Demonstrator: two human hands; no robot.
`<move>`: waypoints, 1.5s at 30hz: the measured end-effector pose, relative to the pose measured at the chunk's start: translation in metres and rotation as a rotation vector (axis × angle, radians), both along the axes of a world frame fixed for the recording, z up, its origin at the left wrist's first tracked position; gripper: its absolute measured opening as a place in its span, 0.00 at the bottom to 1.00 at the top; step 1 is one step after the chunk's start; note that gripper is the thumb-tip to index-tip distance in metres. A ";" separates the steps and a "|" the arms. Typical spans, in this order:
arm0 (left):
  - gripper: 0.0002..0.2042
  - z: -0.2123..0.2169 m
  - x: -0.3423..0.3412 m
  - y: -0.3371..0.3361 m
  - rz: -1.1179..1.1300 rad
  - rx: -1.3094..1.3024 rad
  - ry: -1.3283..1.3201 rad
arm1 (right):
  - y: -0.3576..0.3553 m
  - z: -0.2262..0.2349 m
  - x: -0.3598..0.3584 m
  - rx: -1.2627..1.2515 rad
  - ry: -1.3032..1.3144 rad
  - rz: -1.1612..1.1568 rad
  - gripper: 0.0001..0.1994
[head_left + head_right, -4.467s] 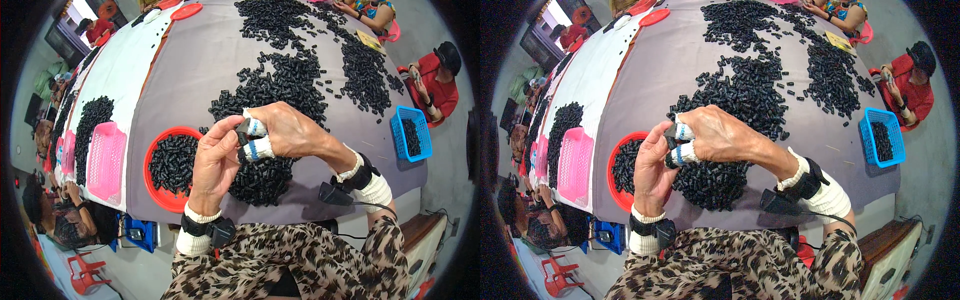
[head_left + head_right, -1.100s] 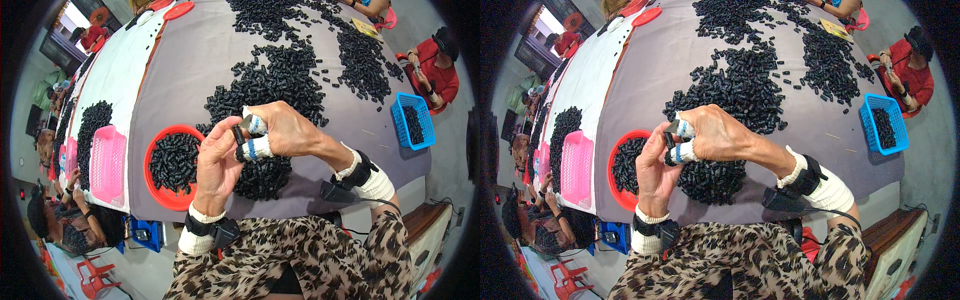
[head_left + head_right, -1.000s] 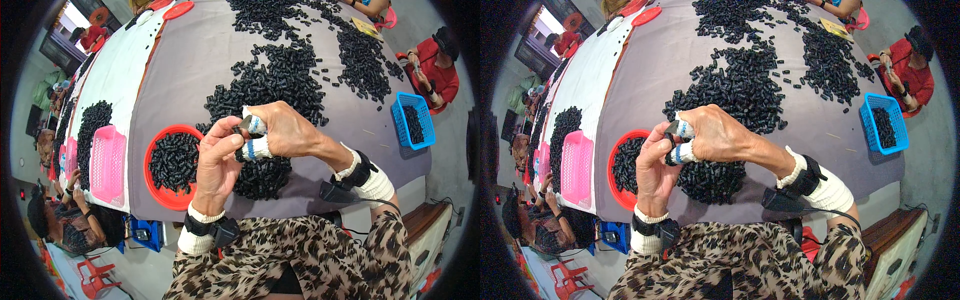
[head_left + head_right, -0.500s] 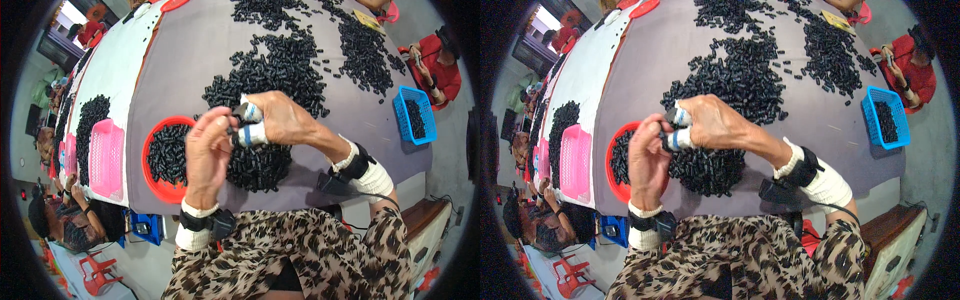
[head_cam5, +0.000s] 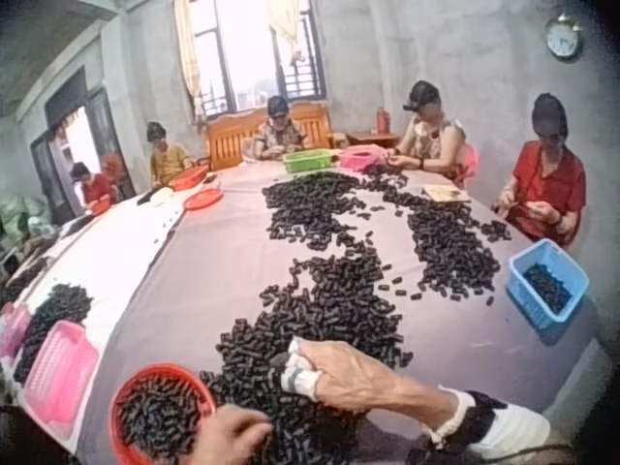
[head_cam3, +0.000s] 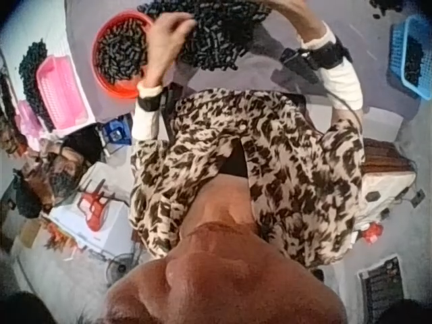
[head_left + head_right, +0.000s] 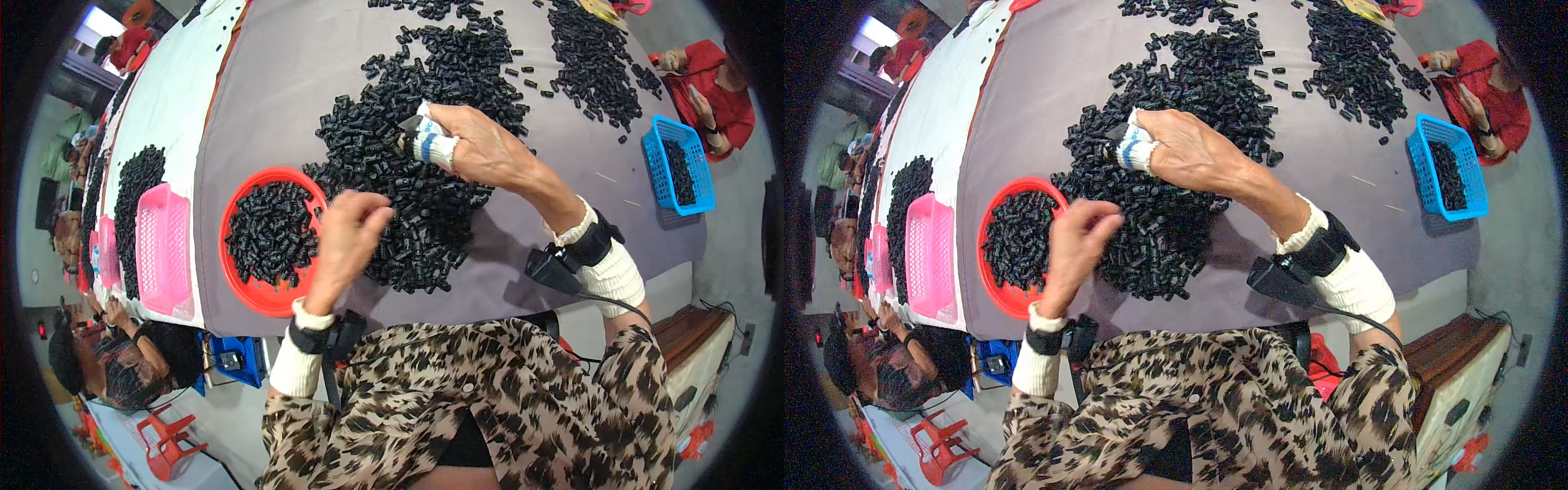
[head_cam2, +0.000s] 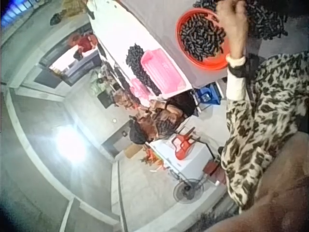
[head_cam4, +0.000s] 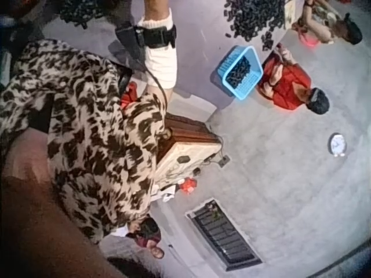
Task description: The recorder is assembling small black plastic components by hand at a workstation.
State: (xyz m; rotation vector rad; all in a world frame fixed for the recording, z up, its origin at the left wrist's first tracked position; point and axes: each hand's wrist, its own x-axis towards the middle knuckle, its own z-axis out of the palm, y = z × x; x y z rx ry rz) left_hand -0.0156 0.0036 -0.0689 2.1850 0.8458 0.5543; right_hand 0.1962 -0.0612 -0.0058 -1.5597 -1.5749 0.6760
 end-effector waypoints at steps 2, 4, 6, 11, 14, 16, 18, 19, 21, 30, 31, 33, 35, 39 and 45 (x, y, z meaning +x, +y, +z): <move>0.08 -0.016 0.013 -0.004 -0.098 0.220 0.121 | -0.001 0.001 0.000 -0.018 -0.005 0.011 0.13; 0.07 -0.024 0.019 -0.007 -0.115 0.292 0.183 | -0.004 0.002 0.002 -0.046 0.002 0.015 0.12; 0.06 -0.028 0.028 -0.008 -0.122 0.468 0.202 | -0.009 0.003 0.007 -0.131 0.056 0.002 0.10; 0.07 -0.033 0.041 -0.014 -0.205 0.643 0.295 | -0.014 -0.006 0.009 -0.116 0.083 0.015 0.10; 0.06 -0.034 0.038 -0.009 -0.210 0.549 0.173 | -0.013 -0.012 0.008 -0.120 0.111 0.048 0.08; 0.07 -0.021 0.032 -0.002 -0.169 0.279 0.066 | -0.015 -0.008 0.006 -0.108 0.113 0.055 0.08; 0.08 -0.005 0.031 -0.002 -0.154 0.238 0.072 | -0.015 -0.003 0.003 -0.119 0.110 0.074 0.09; 0.08 -0.006 0.031 -0.002 -0.150 0.244 0.061 | -0.014 -0.002 0.002 -0.114 0.098 0.076 0.09; 0.07 -0.012 0.029 0.000 -0.146 0.215 0.010 | -0.012 -0.005 -0.001 -0.048 0.156 0.081 0.09; 0.13 0.014 0.002 0.026 0.107 -1.139 -0.738 | -0.012 -0.008 -0.018 -0.076 0.269 -0.003 0.08; 0.13 0.021 0.005 0.022 0.103 -1.133 -0.747 | -0.012 -0.007 -0.022 -0.063 0.240 0.011 0.09; 0.13 0.034 0.007 0.014 0.068 -1.254 -0.880 | -0.005 -0.006 -0.037 0.013 0.276 0.059 0.10; 0.13 0.043 0.013 0.009 0.013 -1.273 -0.917 | -0.004 0.002 -0.041 0.050 0.254 0.033 0.10; 0.12 0.055 0.013 0.006 -0.063 -1.260 -0.993 | -0.001 0.018 -0.046 0.115 0.245 0.026 0.10; 0.11 0.065 0.007 0.008 -0.167 -1.290 -1.170 | 0.004 0.042 -0.050 0.128 0.214 0.022 0.12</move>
